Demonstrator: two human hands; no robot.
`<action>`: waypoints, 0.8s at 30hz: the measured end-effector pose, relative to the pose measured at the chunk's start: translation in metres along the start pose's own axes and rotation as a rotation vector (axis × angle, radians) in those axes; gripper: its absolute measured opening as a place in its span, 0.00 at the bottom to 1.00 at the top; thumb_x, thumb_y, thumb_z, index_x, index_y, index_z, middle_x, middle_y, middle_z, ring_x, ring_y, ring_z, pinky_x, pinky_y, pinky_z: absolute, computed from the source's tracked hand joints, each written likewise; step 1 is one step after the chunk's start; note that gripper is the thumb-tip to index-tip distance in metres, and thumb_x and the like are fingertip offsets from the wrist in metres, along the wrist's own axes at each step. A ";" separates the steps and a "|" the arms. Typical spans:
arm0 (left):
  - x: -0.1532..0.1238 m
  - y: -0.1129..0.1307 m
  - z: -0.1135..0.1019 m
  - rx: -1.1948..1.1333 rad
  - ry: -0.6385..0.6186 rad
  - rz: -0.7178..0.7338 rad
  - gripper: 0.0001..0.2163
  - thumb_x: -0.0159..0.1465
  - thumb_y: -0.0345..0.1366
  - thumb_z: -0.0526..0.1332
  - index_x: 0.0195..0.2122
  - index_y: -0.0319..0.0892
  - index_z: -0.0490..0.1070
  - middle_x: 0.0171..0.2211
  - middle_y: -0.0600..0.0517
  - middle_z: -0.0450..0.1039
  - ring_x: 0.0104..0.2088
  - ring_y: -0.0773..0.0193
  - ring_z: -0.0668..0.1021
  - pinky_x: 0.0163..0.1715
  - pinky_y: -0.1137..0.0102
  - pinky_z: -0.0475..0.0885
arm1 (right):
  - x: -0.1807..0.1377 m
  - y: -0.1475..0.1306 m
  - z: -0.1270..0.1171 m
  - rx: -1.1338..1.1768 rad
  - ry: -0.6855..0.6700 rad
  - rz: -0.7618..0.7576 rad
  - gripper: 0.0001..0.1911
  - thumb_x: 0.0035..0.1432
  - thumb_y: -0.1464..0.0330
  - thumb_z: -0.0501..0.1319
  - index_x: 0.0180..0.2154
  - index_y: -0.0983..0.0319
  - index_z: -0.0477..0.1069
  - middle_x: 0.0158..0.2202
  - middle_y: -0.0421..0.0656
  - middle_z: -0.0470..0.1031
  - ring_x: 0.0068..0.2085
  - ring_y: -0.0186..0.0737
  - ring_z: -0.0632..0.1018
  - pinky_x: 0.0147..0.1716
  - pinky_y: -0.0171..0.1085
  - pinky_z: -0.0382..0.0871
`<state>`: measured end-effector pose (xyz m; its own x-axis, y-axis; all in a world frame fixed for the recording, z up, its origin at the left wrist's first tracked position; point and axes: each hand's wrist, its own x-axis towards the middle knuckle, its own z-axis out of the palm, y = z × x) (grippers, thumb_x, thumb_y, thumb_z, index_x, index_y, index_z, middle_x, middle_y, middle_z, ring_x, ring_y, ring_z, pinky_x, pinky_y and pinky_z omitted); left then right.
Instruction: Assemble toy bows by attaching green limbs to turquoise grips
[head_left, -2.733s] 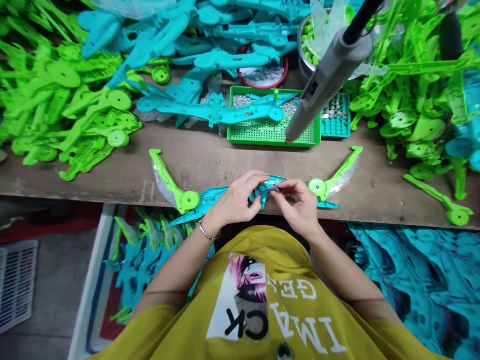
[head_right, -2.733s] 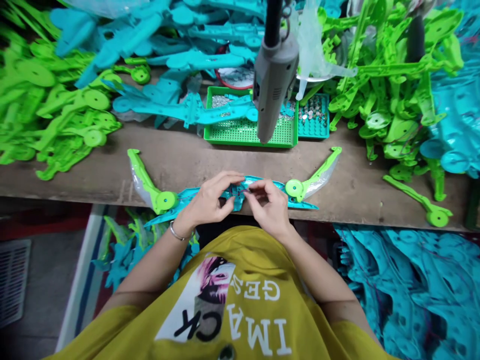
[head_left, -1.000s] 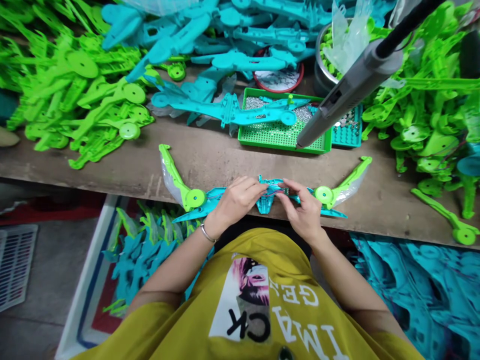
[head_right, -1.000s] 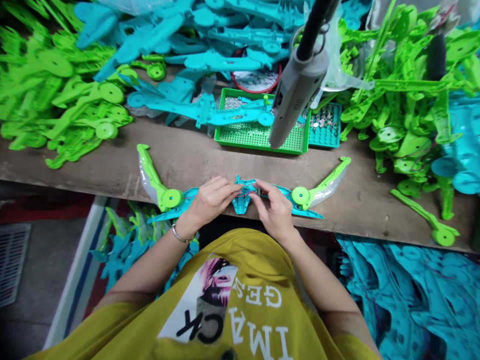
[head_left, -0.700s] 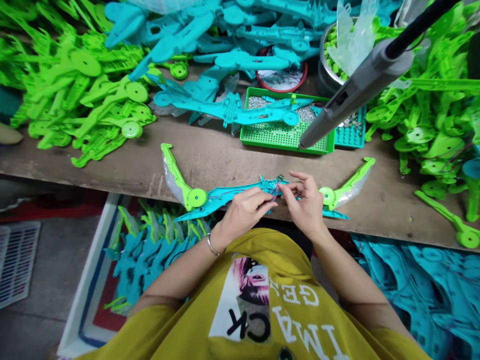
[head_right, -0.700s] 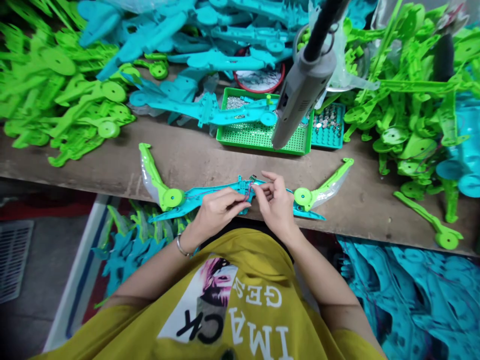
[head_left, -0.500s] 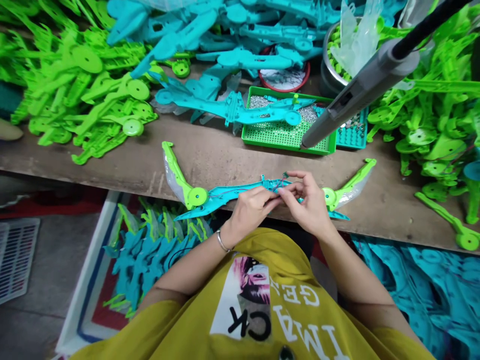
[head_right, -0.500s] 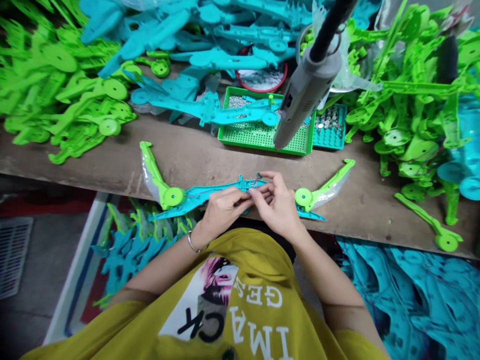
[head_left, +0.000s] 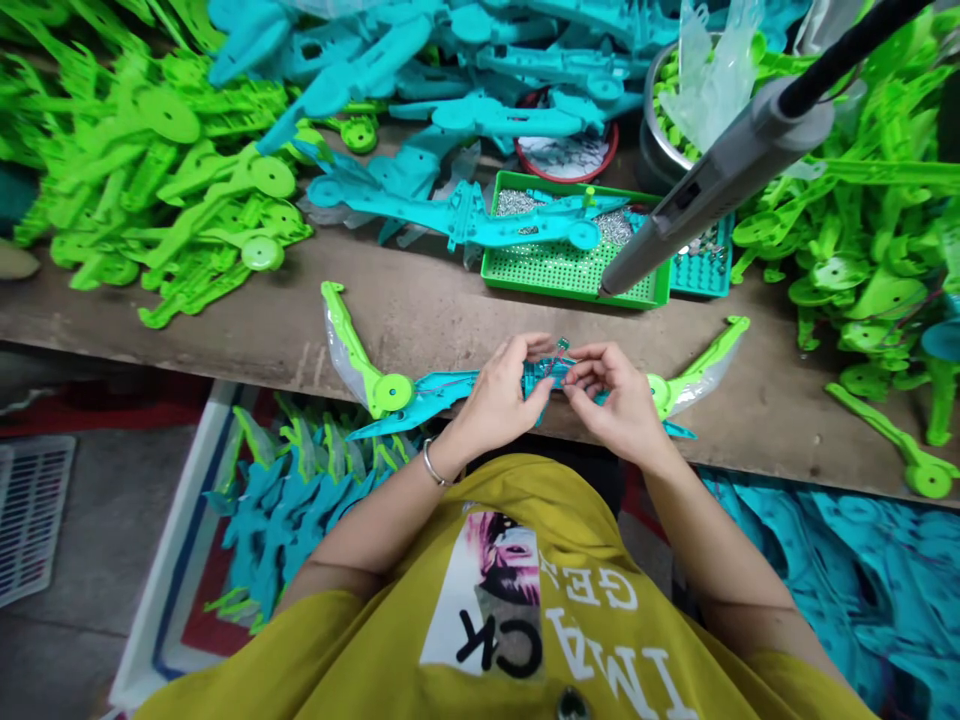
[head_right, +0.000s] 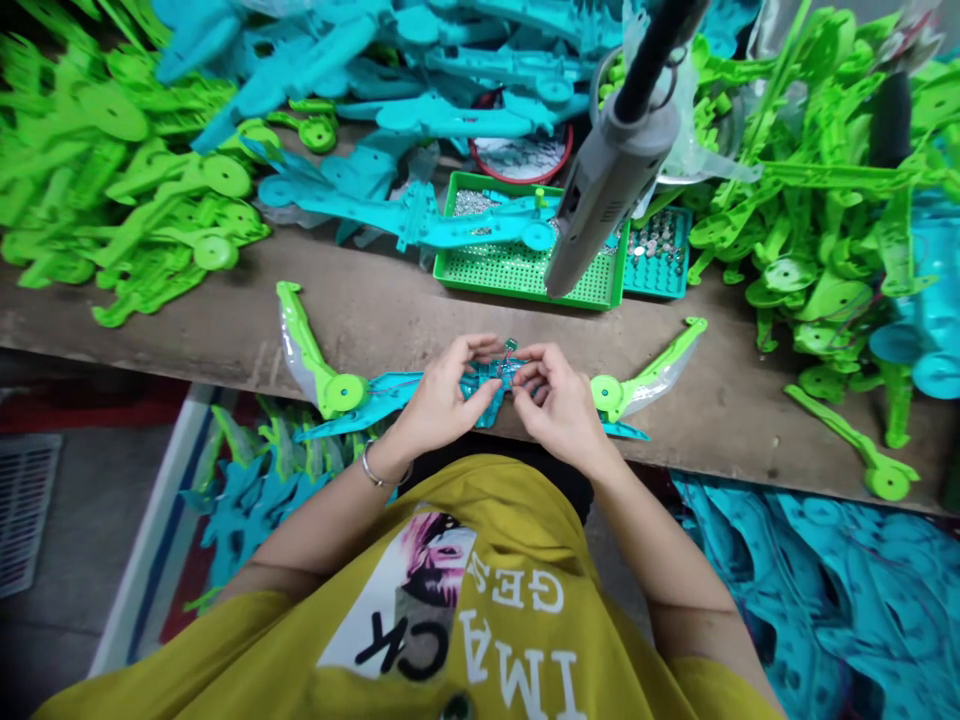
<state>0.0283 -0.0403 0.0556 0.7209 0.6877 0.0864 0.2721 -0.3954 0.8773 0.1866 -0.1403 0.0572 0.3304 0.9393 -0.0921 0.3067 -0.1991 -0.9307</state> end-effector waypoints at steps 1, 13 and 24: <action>0.002 -0.001 0.001 -0.047 -0.027 -0.017 0.22 0.64 0.26 0.64 0.59 0.40 0.65 0.49 0.44 0.79 0.49 0.58 0.80 0.51 0.61 0.75 | 0.000 0.000 -0.001 -0.013 0.002 -0.008 0.17 0.55 0.71 0.63 0.48 0.59 0.67 0.34 0.39 0.77 0.31 0.33 0.78 0.29 0.33 0.72; -0.005 -0.012 0.001 0.119 -0.018 0.192 0.06 0.67 0.25 0.62 0.42 0.41 0.74 0.41 0.48 0.79 0.43 0.61 0.81 0.45 0.67 0.76 | 0.020 0.013 -0.004 -0.491 0.122 -0.292 0.08 0.59 0.75 0.60 0.34 0.59 0.76 0.33 0.44 0.81 0.37 0.44 0.79 0.39 0.42 0.72; 0.000 -0.020 0.005 0.267 -0.017 0.396 0.04 0.70 0.27 0.59 0.41 0.41 0.73 0.53 0.42 0.74 0.52 0.57 0.78 0.50 0.61 0.75 | 0.045 0.013 -0.015 -0.597 0.000 -0.307 0.10 0.60 0.61 0.68 0.31 0.59 0.73 0.31 0.44 0.78 0.36 0.46 0.75 0.38 0.42 0.65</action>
<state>0.0262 -0.0351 0.0361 0.8118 0.4435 0.3798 0.1274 -0.7693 0.6260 0.2183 -0.1050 0.0462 0.1490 0.9781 0.1455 0.8278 -0.0429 -0.5594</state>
